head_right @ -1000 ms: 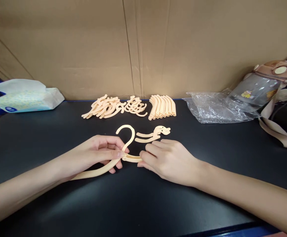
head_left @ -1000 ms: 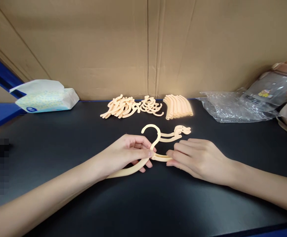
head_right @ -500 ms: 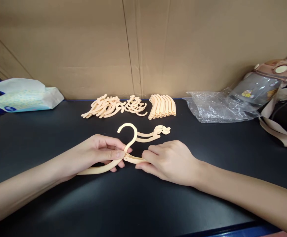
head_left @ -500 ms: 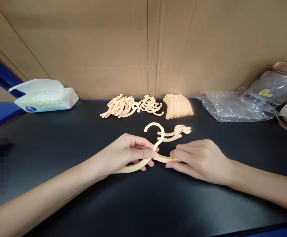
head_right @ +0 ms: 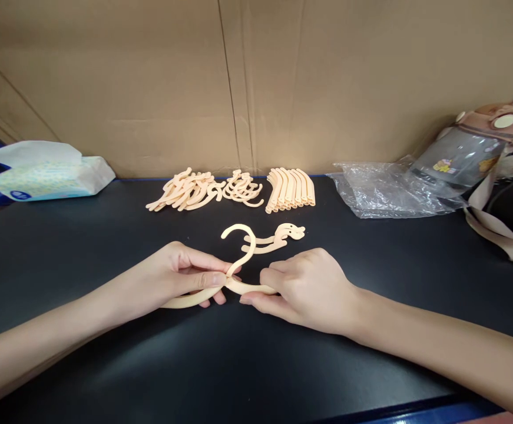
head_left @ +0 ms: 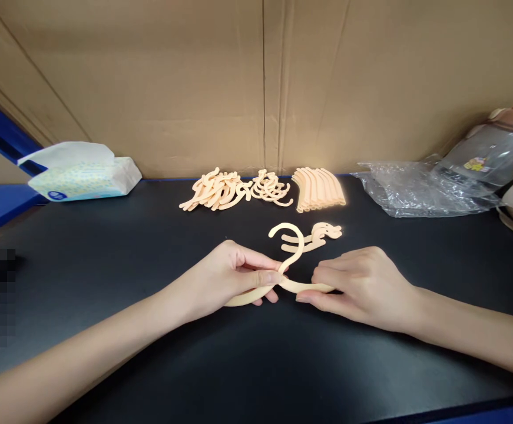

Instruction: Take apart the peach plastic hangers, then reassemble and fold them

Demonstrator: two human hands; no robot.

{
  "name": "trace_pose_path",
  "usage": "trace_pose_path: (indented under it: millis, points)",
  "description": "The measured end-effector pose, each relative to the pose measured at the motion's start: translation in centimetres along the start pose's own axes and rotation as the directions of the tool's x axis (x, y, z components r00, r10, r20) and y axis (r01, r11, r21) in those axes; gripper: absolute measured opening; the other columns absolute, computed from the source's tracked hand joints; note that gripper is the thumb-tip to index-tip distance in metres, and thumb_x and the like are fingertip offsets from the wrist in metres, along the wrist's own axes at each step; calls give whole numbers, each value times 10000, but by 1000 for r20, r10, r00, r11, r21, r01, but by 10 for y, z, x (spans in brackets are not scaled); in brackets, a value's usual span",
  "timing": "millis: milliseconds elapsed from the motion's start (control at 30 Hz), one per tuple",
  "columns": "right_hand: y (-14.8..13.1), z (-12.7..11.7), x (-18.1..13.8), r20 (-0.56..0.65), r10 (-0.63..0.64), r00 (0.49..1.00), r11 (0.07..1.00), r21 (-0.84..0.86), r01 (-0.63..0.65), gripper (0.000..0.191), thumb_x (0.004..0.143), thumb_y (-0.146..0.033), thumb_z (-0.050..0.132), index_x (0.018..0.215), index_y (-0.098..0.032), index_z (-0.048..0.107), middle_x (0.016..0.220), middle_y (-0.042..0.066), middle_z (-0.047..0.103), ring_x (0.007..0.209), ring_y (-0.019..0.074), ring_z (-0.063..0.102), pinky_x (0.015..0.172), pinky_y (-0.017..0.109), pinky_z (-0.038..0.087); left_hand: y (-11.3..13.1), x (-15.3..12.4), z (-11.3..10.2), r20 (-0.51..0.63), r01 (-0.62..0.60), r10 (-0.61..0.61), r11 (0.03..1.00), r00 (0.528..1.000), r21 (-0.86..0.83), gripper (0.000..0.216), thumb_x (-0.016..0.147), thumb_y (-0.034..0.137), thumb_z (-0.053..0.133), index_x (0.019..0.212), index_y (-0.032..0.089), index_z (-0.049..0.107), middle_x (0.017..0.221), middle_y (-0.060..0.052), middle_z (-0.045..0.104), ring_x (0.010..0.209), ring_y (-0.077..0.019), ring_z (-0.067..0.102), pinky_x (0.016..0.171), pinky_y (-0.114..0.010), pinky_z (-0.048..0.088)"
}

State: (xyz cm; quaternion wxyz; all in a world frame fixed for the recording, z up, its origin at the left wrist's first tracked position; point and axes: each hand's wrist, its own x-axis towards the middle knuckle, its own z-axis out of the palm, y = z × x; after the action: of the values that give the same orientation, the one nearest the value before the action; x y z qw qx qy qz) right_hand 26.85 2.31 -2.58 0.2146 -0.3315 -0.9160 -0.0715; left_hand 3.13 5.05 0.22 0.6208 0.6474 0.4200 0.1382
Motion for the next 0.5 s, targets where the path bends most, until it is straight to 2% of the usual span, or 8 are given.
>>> trace_pose_path:
  millis: [333,500]
  points:
    - [7,3,3,-36,-41,999,998,41,42,434,936,-417,538,576,-174,522,500,-51,488,451,74,415,490,259,265,-4,5,-2,37,33,-32,999,999,-33,274,861,381,648,985,157,745,760,-33,738,695,-108,647,648,-159,505]
    - [7,-1,6,-142,-54,988,998,26,58,304,904,-410,590,723,-169,626,653,12,606,634,132,532,602,278,360,-7,6,-2,71,23,-16,996,997,-90,271,834,376,672,965,144,717,810,-37,733,717,-127,669,659,-193,527]
